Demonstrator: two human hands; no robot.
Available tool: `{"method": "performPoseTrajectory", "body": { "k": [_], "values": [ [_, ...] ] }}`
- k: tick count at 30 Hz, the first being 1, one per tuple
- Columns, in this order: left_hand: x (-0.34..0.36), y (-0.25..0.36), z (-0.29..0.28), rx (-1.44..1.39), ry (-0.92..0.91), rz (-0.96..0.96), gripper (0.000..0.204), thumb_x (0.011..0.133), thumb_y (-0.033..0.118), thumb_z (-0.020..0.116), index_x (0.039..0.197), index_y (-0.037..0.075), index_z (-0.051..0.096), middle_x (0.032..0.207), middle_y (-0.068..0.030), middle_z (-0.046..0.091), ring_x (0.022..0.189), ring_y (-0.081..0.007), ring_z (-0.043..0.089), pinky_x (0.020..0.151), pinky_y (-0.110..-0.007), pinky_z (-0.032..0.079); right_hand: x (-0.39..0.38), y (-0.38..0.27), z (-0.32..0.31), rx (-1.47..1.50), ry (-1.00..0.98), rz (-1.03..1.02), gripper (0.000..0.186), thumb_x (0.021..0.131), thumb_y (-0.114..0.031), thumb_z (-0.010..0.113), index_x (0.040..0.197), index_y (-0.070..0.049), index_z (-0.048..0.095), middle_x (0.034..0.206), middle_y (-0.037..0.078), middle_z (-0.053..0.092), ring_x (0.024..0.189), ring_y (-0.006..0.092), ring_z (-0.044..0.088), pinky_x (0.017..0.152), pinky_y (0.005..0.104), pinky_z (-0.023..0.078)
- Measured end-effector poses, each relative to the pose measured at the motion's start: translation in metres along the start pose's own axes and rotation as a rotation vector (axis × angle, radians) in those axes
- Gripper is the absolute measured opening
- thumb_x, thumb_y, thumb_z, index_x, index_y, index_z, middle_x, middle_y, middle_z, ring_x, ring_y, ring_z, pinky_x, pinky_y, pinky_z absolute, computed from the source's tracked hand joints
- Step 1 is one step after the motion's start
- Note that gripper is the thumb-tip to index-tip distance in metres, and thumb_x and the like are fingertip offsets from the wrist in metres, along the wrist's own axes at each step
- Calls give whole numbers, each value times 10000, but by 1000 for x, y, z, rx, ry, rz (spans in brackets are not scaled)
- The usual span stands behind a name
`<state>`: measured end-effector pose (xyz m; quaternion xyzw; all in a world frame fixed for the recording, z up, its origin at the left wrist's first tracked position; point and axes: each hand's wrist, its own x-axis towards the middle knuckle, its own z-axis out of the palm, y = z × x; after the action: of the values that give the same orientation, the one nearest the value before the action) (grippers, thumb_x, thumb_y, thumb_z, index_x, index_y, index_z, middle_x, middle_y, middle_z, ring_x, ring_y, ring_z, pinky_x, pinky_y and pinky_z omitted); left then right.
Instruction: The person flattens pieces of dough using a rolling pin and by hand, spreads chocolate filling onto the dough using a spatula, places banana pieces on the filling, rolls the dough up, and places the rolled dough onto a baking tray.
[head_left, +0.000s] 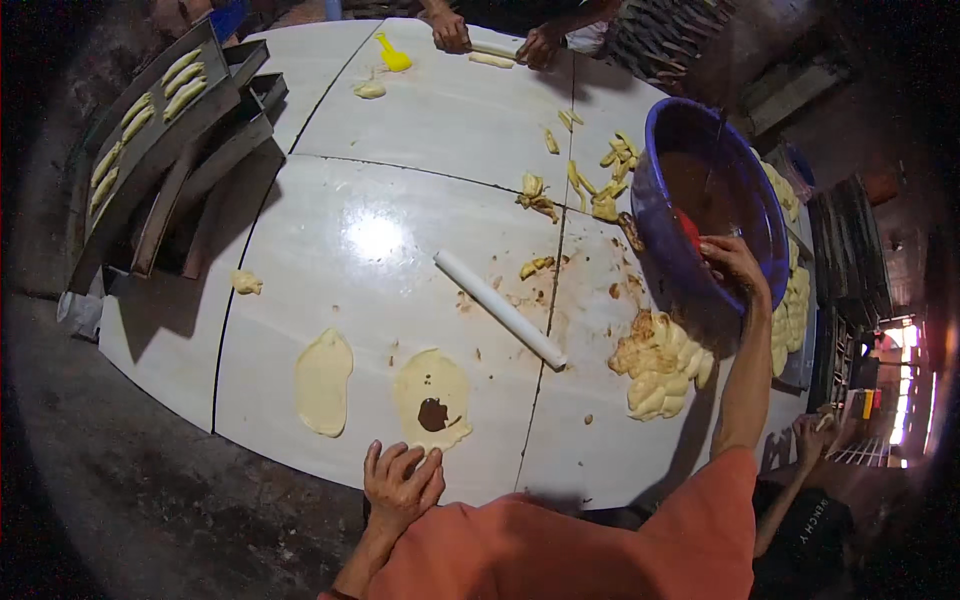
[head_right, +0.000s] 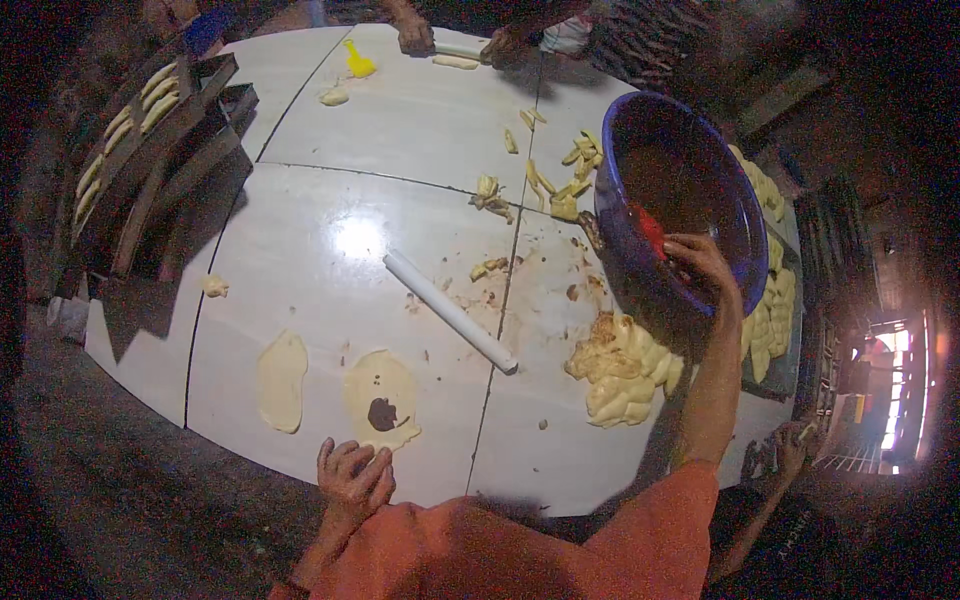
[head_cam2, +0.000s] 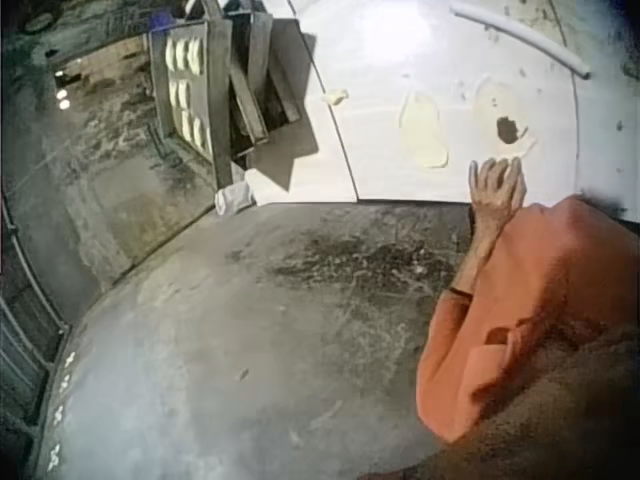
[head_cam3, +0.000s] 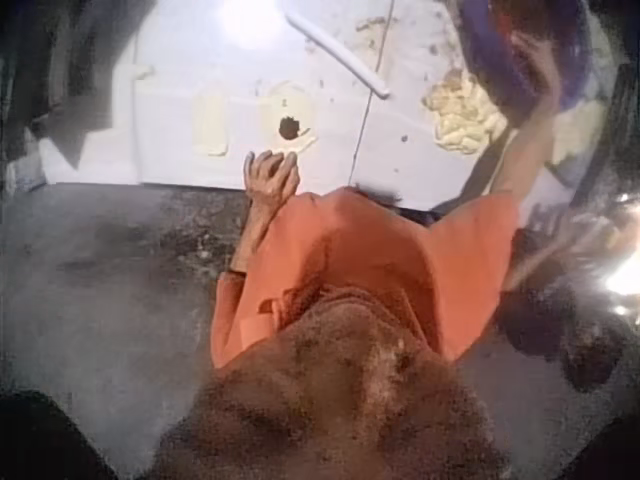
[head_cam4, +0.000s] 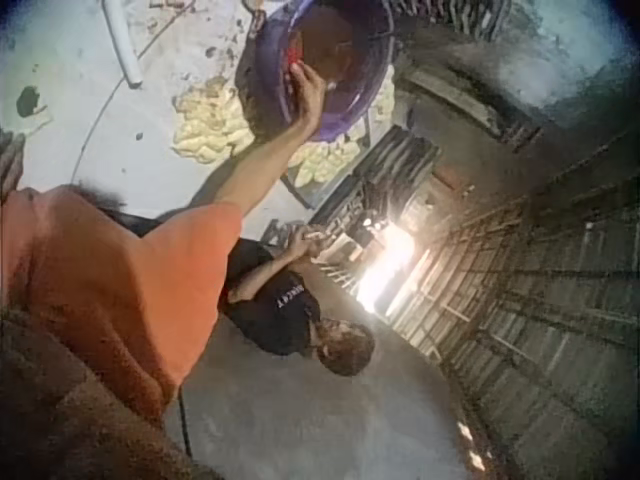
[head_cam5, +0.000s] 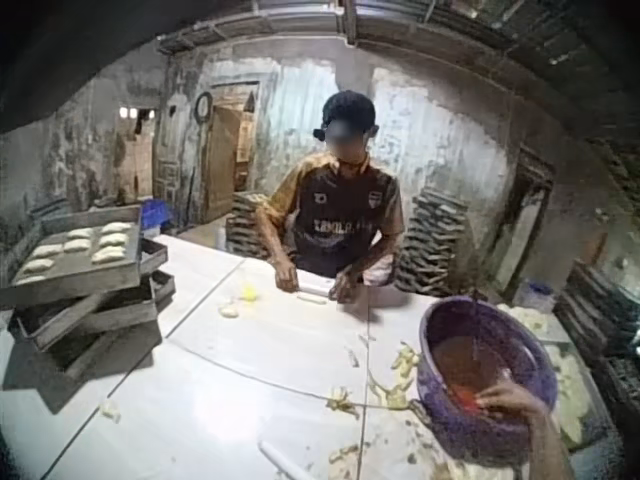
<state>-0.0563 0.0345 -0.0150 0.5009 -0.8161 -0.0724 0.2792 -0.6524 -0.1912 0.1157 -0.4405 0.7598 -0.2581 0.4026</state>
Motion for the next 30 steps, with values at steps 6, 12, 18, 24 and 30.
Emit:
{"method": "performPoseTrajectory", "body": {
  "k": [6, 12, 18, 24, 30],
  "values": [
    [-3, 1, -3, -21, -20, -3, 379, 762, 172, 799, 1138, 188, 757, 1082, -48, 637, 1068, -292, 620, 1052, -615, 413, -15, -6, -9, 87, -63, -37, 362, 984, -286, 718, 1216, -8, 703, 731, -25, 616, 528, 55, 486, 473, 237, 357],
    [-2, 0, -15, 18, -79, 18, 357, 859, 266, 783, 1206, 202, 724, 1111, -8, 627, 1117, -230, 605, 1057, -561, 441, -48, -39, 24, 82, -26, -144, 398, 987, -317, 712, 1215, 8, 703, 762, -17, 637, 538, 62, 511, 466, 241, 371],
    [9, -11, -24, -164, -191, 69, 408, 877, 258, 733, 1274, 176, 694, 1232, -24, 661, 1109, -201, 648, 1052, -522, 462, -102, -102, 116, -2, -99, -342, 359, 973, -261, 728, 1200, 15, 706, 692, -9, 611, 506, 24, 480, 420, 237, 327],
    [-6, -40, -34, -455, -2, 29, 361, 842, 147, 744, 1201, 117, 720, 1169, -71, 669, 1061, -246, 670, 1062, -536, 468, -152, -163, 277, -187, -561, -340, 289, 961, -225, 718, 1126, 8, 761, 797, 69, 729, 613, 95, 624, 543, 263, 492],
    [-22, -93, -74, -289, 0, -90, 311, 832, 151, 767, 1140, 110, 738, 1141, -80, 670, 1050, -255, 671, 1024, -584, 462, -201, -172, 413, -669, -423, -830, 263, 899, -164, 722, 1146, -79, 740, 902, 110, 725, 775, 290, 715, 681, 373, 552]
  ]
}}
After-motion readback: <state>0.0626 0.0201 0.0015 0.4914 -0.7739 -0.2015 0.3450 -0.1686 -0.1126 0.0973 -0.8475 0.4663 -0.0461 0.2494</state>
